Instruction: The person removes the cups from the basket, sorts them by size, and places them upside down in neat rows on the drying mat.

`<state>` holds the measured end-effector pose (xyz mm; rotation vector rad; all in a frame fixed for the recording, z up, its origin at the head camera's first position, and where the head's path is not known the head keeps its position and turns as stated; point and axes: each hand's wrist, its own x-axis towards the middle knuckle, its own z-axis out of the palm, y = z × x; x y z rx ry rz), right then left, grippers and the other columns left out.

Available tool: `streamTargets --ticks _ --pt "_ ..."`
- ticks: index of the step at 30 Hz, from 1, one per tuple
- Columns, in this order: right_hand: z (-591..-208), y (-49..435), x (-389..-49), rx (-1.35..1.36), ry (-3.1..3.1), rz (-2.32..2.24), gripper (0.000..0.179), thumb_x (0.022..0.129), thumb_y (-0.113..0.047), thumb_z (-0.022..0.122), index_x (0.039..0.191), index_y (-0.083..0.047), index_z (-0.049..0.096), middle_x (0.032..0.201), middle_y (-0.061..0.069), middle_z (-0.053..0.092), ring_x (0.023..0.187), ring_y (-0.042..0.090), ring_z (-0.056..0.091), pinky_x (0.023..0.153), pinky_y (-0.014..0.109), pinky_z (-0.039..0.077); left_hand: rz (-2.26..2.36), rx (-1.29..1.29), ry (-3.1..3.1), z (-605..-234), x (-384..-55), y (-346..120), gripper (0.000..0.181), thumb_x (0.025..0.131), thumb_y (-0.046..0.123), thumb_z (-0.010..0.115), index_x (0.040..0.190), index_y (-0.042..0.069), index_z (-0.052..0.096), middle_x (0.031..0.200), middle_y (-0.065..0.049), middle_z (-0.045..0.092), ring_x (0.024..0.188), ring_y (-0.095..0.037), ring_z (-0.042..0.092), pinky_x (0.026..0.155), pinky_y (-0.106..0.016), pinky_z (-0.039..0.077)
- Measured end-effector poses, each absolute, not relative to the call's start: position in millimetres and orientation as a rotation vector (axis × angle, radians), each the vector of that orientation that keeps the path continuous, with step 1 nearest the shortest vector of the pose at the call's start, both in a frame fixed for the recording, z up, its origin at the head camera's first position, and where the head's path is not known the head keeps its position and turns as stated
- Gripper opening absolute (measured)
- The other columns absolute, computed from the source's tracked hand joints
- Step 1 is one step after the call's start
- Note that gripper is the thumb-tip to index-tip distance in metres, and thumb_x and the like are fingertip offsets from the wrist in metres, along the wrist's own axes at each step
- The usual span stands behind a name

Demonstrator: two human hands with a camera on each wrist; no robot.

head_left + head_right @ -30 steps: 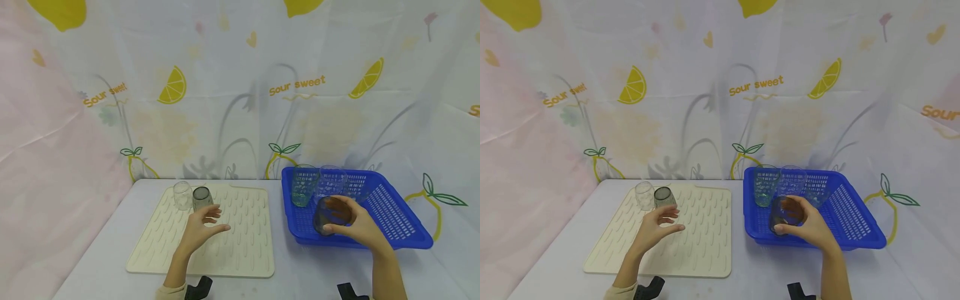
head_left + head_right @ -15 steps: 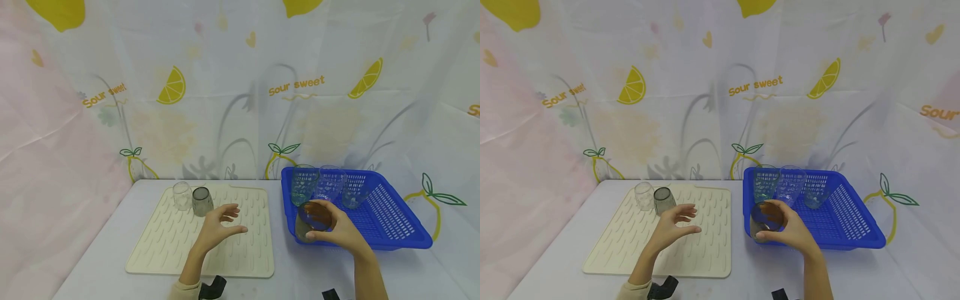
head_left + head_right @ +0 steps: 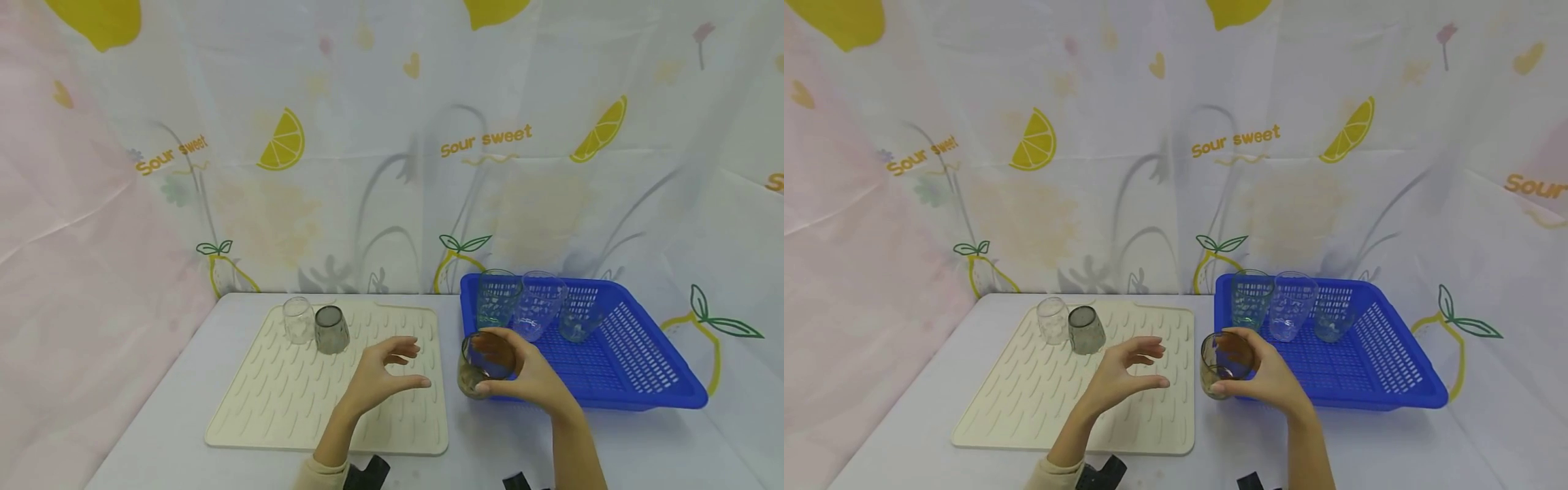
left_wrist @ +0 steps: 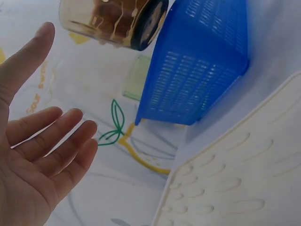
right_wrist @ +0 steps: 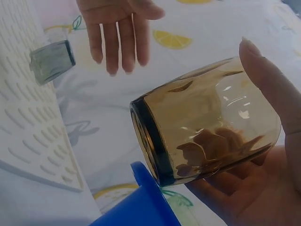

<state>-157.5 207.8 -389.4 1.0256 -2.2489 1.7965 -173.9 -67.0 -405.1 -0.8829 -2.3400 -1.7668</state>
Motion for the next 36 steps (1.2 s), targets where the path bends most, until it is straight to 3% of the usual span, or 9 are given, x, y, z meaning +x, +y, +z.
streamTargets --ticks 13,19,36 --pt "-391 186 -162 1.084 -2.214 1.866 0.067 0.072 0.007 0.076 0.128 0.012 0.040 0.120 0.036 0.049 0.113 0.013 0.057 0.096 0.025 0.048 -1.787 -0.987 -2.321 -399 -173 -56 0.058 0.072 0.009 0.082 0.124 -0.001 0.057 0.110 -0.015 0.066 0.099 -0.025 0.063 0.087 -0.036 0.054" --pt "-393 178 -164 1.089 -2.230 1.893 0.069 0.073 0.004 0.077 0.130 0.010 0.039 0.123 0.032 0.050 0.115 0.017 0.057 0.097 0.025 0.048 -1.773 -1.019 -2.312 -397 -172 -53 0.059 0.072 0.009 0.082 0.124 -0.003 0.055 0.113 -0.017 0.065 0.102 -0.030 0.062 0.087 -0.034 0.054" --pt "-390 163 -167 1.128 -2.196 1.953 0.072 0.073 -0.002 0.079 0.132 0.010 0.039 0.127 0.030 0.049 0.118 0.017 0.055 0.100 0.034 0.046 -1.793 -1.078 -2.281 -395 -172 -49 0.058 0.072 0.008 0.082 0.124 0.002 0.057 0.115 -0.016 0.064 0.105 -0.026 0.061 0.086 -0.033 0.054"
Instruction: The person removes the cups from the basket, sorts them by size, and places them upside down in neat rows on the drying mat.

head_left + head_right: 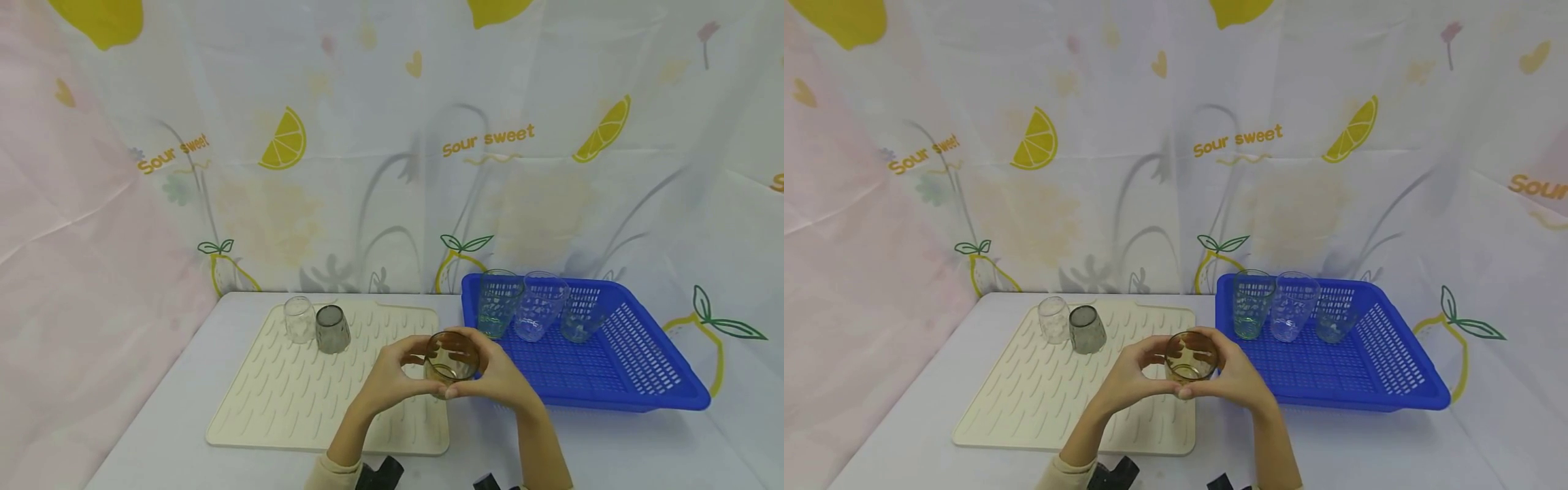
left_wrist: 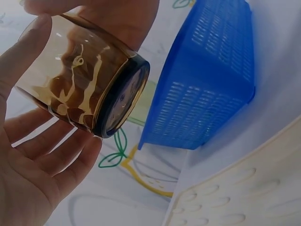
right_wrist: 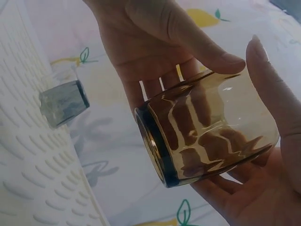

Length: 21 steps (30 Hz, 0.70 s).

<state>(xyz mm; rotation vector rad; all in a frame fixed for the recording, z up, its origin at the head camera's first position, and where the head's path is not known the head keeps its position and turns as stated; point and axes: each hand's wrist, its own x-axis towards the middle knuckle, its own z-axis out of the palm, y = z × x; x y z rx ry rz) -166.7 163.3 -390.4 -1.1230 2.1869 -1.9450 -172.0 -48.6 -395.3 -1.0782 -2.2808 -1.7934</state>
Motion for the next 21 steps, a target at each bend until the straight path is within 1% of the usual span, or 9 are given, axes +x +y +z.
streamTargets --ticks 4,7,10,13,18,21 --pt "-390 161 -167 -1.143 2.151 -1.959 0.072 0.074 -0.002 0.079 0.133 0.010 0.038 0.128 0.032 0.047 0.118 0.016 0.055 0.100 0.039 0.045 -1.802 -1.088 -2.267 -394 -172 -49 0.061 0.072 0.009 0.082 0.126 0.002 0.056 0.116 -0.013 0.064 0.105 -0.027 0.061 0.087 -0.032 0.054" --pt "-391 159 -168 -1.163 2.106 -1.986 0.071 0.078 -0.007 0.077 0.134 0.011 0.036 0.129 0.033 0.046 0.119 0.016 0.054 0.101 0.040 0.044 -1.847 -1.091 -2.244 -393 -173 -49 0.060 0.073 0.009 0.081 0.127 0.002 0.055 0.117 -0.012 0.064 0.106 -0.028 0.061 0.088 -0.032 0.053" --pt "-393 158 -169 -1.191 2.069 -2.011 0.071 0.083 -0.016 0.073 0.135 0.012 0.033 0.131 0.033 0.044 0.121 0.016 0.053 0.102 0.038 0.044 -1.928 -1.093 -2.216 -392 -173 -49 0.061 0.075 0.012 0.080 0.129 0.003 0.054 0.121 -0.012 0.062 0.107 -0.029 0.060 0.090 -0.033 0.052" --pt "-396 157 -169 -1.198 2.034 -2.029 0.074 0.086 -0.023 0.070 0.138 0.012 0.030 0.134 0.031 0.042 0.122 0.013 0.051 0.103 0.034 0.044 -1.992 -1.108 -2.204 -392 -174 -48 0.064 0.076 0.014 0.079 0.132 0.004 0.052 0.126 -0.012 0.059 0.109 -0.028 0.059 0.091 -0.033 0.052" --pt "-400 155 -168 -1.189 2.020 -2.020 0.085 0.087 -0.028 0.069 0.143 0.012 0.019 0.137 0.034 0.034 0.123 0.007 0.049 0.103 0.027 0.043 -1.983 -1.154 -2.208 -391 -174 -48 0.064 0.076 0.010 0.078 0.133 0.003 0.049 0.126 -0.014 0.058 0.109 -0.028 0.059 0.092 -0.037 0.051" --pt "-401 153 -168 -1.173 2.018 -2.017 0.091 0.087 -0.029 0.069 0.145 0.011 0.011 0.136 0.039 0.031 0.123 0.006 0.049 0.103 0.026 0.043 -1.918 -1.153 -2.228 -390 -175 -49 0.064 0.075 0.010 0.079 0.132 0.004 0.051 0.124 -0.013 0.060 0.108 -0.027 0.060 0.092 -0.036 0.051"
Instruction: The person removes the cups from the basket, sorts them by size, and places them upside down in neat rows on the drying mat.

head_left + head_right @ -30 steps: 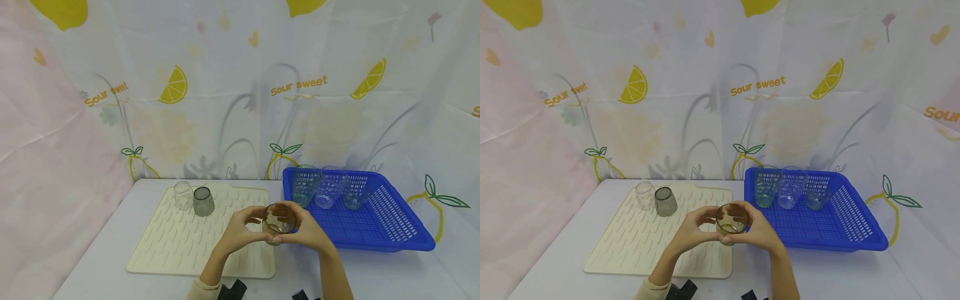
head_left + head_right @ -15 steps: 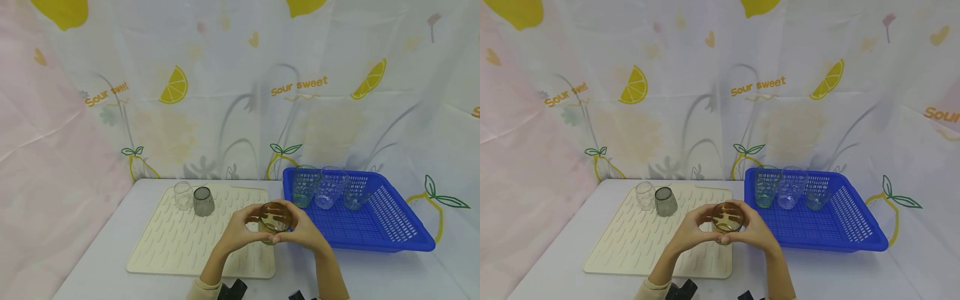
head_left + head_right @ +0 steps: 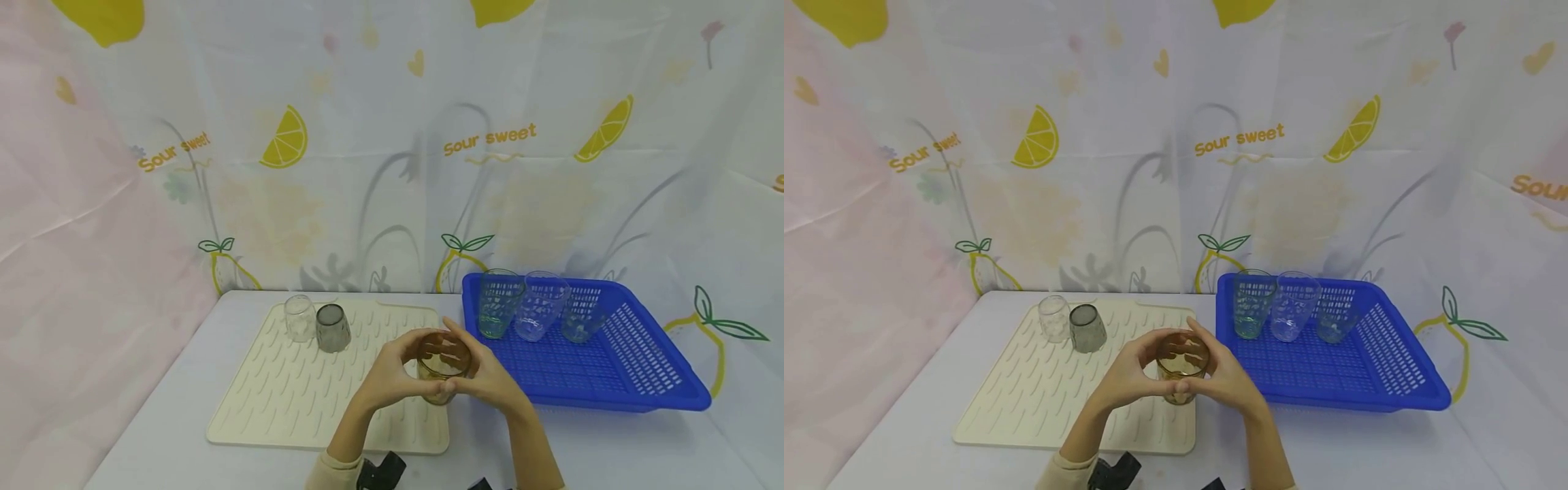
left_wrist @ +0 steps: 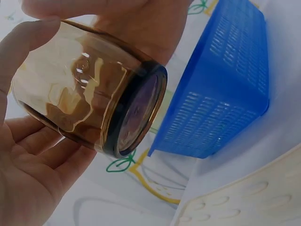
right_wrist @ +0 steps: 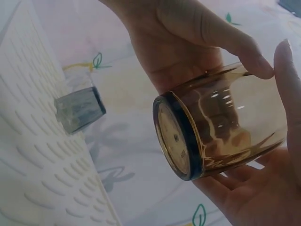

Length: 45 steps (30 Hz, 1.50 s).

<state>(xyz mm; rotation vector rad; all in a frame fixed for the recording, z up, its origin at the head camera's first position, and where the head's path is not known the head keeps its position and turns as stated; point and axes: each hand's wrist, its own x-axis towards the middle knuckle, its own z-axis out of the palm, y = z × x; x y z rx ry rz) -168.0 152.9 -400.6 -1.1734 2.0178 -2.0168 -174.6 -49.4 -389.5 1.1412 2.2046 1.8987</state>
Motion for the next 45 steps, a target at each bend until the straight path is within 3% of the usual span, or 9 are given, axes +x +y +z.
streamTargets --ticks 6,10,13,17,20,23,31,39,45 --pt "-404 151 -167 -1.101 1.966 -2.038 0.100 0.084 -0.027 0.072 0.146 0.009 0.004 0.139 0.041 0.028 0.123 0.011 0.050 0.100 0.027 0.045 1.886 1.160 2.273 -384 -174 -52 0.067 0.072 0.009 0.080 0.131 0.001 0.049 0.121 -0.013 0.061 0.107 -0.026 0.060 0.093 -0.036 0.051" --pt "-410 149 -169 -1.105 1.933 -2.019 0.088 0.082 -0.013 0.074 0.144 0.011 0.016 0.137 0.038 0.035 0.120 0.019 0.053 0.098 0.028 0.048 1.902 1.158 2.273 -381 -175 -53 0.068 0.073 0.007 0.078 0.133 0.000 0.047 0.123 -0.014 0.059 0.109 -0.028 0.059 0.095 -0.037 0.049" --pt "-417 147 -171 -1.092 1.925 -1.983 0.073 0.081 -0.001 0.072 0.139 0.012 0.029 0.131 0.027 0.049 0.110 0.017 0.059 0.092 0.028 0.051 1.917 1.146 2.274 -379 -175 -54 0.069 0.072 0.007 0.078 0.133 0.001 0.046 0.124 -0.014 0.058 0.109 -0.029 0.058 0.097 -0.036 0.048" --pt "-426 144 -173 -1.044 1.847 -1.991 0.065 0.082 0.002 0.069 0.133 0.016 0.032 0.124 0.009 0.056 0.099 0.012 0.061 0.085 0.026 0.053 1.946 1.147 2.239 -378 -176 -54 0.069 0.072 0.006 0.076 0.133 0.000 0.045 0.124 -0.016 0.057 0.110 -0.031 0.058 0.098 -0.036 0.048" --pt "-431 141 -174 -1.052 1.748 -2.032 0.065 0.083 0.002 0.067 0.134 0.017 0.029 0.122 0.004 0.057 0.100 0.012 0.061 0.083 0.026 0.054 1.977 1.156 2.190 -377 -176 -54 0.069 0.073 0.003 0.075 0.134 -0.002 0.043 0.124 -0.020 0.056 0.111 -0.034 0.057 0.099 -0.037 0.047" --pt "-434 138 -174 -1.096 1.662 -2.074 0.062 0.084 0.003 0.064 0.134 0.018 0.028 0.121 0.004 0.059 0.101 0.013 0.060 0.083 0.026 0.054 2.000 1.153 2.154 -378 -176 -55 0.071 0.073 0.002 0.074 0.135 -0.004 0.041 0.125 -0.023 0.055 0.112 -0.036 0.056 0.099 -0.037 0.046" --pt "-436 145 -168 -1.059 1.532 -2.179 0.047 0.086 0.008 0.059 0.130 0.000 0.046 0.120 0.004 0.061 0.105 0.013 0.060 0.087 0.023 0.052 1.981 1.209 2.110 -379 -177 -63 0.071 0.076 -0.001 0.072 0.137 -0.005 0.038 0.125 -0.027 0.052 0.113 -0.040 0.053 0.097 -0.040 0.048" --pt "-423 157 -162 -0.924 1.608 -2.244 0.052 0.085 0.008 0.060 0.130 0.016 0.036 0.122 0.008 0.058 0.112 0.018 0.059 0.093 0.027 0.051 1.911 1.130 2.174 -380 -175 -77 0.071 0.076 0.005 0.073 0.138 -0.001 0.039 0.125 -0.022 0.053 0.113 -0.038 0.053 0.094 -0.038 0.050" --pt "-412 165 -160 -0.912 1.696 -2.246 0.046 0.086 0.008 0.059 0.128 0.010 0.043 0.119 0.005 0.060 0.109 0.016 0.060 0.090 0.026 0.052 1.860 1.056 2.225 -382 -174 -79 0.071 0.073 0.009 0.077 0.134 -0.004 0.042 0.121 -0.020 0.056 0.111 -0.035 0.054 0.089 -0.038 0.052"
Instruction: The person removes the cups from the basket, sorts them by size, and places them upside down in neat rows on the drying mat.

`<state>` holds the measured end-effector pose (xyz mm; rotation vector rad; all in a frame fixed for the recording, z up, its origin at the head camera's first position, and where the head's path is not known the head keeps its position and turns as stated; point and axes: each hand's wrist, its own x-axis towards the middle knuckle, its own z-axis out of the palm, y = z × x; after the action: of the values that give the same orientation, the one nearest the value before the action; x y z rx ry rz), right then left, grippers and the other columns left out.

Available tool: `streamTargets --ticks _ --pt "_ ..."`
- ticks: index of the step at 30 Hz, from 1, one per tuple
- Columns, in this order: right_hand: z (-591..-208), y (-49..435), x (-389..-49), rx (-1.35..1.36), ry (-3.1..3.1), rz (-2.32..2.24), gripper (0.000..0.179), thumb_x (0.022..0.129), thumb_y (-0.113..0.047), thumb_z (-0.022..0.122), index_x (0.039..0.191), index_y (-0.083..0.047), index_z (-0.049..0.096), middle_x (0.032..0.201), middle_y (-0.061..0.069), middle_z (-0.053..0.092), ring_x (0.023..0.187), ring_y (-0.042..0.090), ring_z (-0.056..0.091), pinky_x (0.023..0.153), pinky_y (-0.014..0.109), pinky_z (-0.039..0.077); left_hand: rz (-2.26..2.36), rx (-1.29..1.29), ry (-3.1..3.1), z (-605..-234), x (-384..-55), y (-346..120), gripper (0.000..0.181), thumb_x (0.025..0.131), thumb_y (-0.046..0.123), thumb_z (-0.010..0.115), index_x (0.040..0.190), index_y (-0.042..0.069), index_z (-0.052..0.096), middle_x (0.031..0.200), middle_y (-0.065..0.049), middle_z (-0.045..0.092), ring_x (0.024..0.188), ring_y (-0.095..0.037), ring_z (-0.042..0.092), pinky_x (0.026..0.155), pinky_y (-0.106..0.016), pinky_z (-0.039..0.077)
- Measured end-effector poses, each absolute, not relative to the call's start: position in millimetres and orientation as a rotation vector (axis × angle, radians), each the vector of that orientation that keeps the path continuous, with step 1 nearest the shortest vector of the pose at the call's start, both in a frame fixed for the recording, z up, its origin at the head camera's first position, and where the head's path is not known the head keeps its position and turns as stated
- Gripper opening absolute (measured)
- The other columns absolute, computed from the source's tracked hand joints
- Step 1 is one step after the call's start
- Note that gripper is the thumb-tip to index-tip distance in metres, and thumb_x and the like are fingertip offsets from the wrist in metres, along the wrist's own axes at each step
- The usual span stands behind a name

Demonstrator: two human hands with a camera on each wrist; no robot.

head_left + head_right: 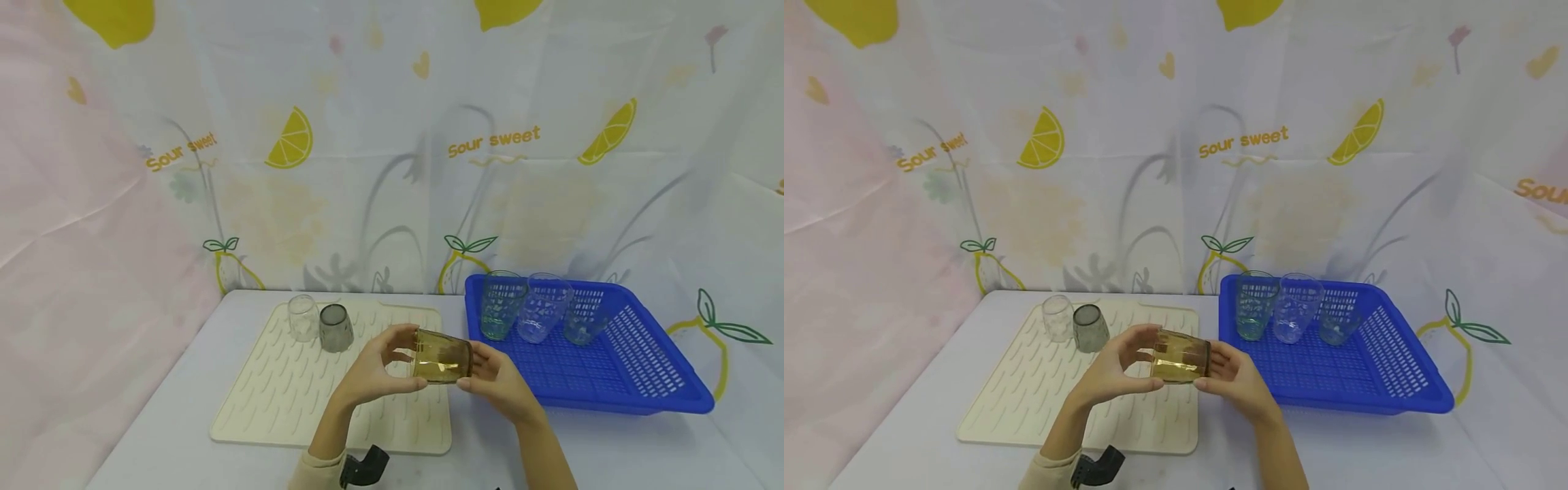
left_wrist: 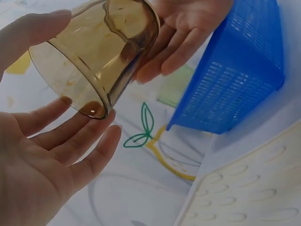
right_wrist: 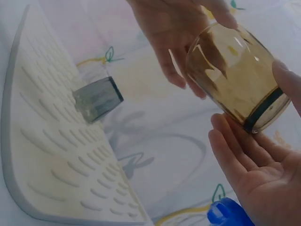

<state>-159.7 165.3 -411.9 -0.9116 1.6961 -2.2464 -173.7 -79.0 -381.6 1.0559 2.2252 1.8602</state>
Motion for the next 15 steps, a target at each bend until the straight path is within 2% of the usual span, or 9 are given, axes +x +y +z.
streamTargets --ticks 9,15 --pt "-398 170 -159 -0.858 1.987 -2.214 0.055 0.081 0.006 0.067 0.127 0.020 0.040 0.117 0.001 0.062 0.109 0.013 0.060 0.093 0.023 0.050 1.787 1.008 2.297 -388 -174 -77 0.067 0.067 0.015 0.083 0.124 0.004 0.050 0.121 -0.010 0.058 0.111 -0.023 0.056 0.089 -0.034 0.051" --pt "-388 166 -158 -0.902 2.106 -2.196 0.055 0.080 0.005 0.069 0.125 0.022 0.042 0.116 -0.006 0.064 0.108 0.009 0.060 0.092 0.020 0.049 1.699 1.032 2.386 -388 -173 -73 0.068 0.063 0.018 0.085 0.123 0.004 0.055 0.117 -0.006 0.062 0.105 -0.018 0.058 0.088 -0.034 0.051"
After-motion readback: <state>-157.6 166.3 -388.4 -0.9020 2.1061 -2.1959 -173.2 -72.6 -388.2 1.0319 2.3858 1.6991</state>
